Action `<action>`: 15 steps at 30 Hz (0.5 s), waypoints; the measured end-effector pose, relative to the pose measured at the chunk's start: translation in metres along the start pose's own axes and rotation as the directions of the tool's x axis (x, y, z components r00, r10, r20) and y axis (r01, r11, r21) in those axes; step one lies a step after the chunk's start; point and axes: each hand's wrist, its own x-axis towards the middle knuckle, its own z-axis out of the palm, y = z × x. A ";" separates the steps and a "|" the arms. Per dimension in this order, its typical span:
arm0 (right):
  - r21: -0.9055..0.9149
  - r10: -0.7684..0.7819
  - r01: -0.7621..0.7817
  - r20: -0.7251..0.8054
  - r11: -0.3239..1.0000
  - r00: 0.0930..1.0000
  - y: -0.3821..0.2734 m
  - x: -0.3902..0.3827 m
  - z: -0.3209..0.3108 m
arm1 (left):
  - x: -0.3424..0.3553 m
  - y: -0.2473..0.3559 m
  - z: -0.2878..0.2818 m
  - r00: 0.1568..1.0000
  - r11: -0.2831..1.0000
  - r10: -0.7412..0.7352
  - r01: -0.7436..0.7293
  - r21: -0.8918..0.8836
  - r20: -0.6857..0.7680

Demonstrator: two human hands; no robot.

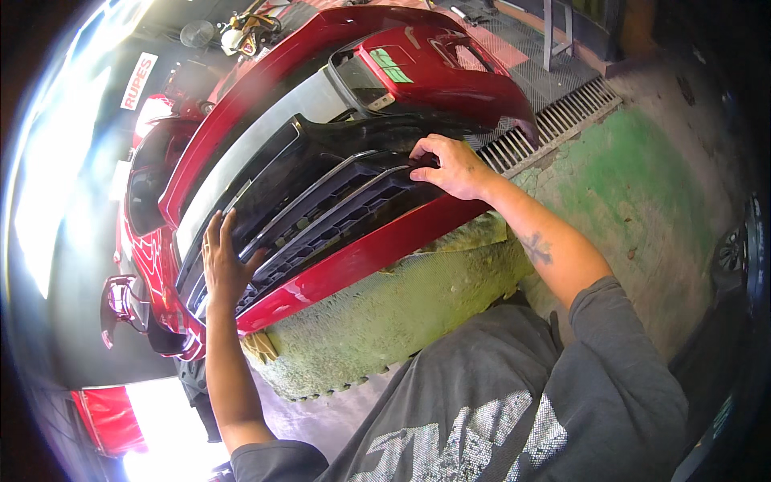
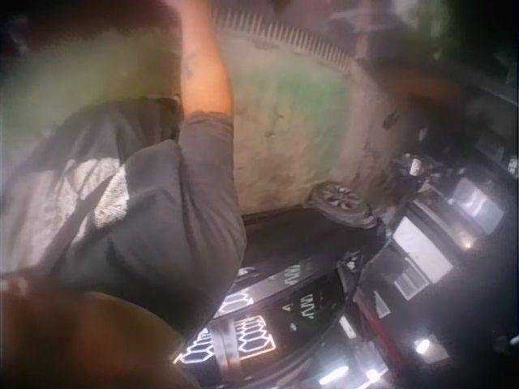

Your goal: The person fits a red car bumper onto a workbench, aligns the black grille and emblem, and repeatedly checks fitment by pressing and adjusting the bumper edges. The person rotates the bumper to inspect different sides and repositions it multiple times.

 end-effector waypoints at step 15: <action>0.211 0.069 -0.121 0.239 0.970 0.969 -0.005 0.015 -0.038 | 0.042 0.000 -0.038 0.971 0.986 0.004 0.036 -0.162 0.238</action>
